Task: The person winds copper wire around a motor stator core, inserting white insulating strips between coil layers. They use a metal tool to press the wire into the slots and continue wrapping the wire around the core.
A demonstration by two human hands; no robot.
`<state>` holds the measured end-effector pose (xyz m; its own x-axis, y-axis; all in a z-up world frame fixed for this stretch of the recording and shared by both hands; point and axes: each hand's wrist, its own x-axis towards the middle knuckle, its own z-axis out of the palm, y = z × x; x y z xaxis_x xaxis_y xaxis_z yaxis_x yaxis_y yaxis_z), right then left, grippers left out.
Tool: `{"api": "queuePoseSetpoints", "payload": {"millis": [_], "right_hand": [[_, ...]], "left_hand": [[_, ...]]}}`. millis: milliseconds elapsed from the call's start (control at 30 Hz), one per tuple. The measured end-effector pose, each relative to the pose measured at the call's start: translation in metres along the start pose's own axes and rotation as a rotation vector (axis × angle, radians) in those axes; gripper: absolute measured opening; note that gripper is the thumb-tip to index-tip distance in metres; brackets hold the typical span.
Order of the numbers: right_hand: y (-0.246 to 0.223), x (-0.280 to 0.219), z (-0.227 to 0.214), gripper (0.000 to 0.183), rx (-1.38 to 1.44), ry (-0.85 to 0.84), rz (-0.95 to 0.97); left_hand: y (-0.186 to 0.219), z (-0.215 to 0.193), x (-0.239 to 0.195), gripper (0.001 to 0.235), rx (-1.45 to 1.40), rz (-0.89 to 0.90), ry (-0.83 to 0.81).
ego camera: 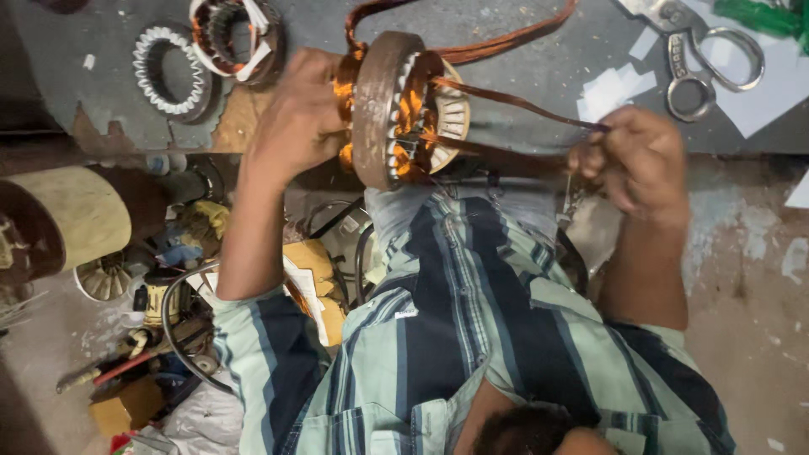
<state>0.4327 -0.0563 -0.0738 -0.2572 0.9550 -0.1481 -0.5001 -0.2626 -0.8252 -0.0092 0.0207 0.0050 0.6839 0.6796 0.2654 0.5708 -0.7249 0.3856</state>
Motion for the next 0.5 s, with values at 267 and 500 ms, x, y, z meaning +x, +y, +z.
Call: {"api": "queuePoseSetpoints", "payload": {"millis": [267, 500], "right_hand": [[-0.067, 0.021, 0.115, 0.022, -1.441, 0.026, -0.756], [-0.035, 0.076, 0.161, 0.020, -1.504, -0.187, -0.799]], "left_hand": [[0.030, 0.037, 0.003, 0.025, -0.260, -0.299, 0.416], [0.047, 0.037, 0.023, 0.022, -0.418, -0.479, 0.524]]}}
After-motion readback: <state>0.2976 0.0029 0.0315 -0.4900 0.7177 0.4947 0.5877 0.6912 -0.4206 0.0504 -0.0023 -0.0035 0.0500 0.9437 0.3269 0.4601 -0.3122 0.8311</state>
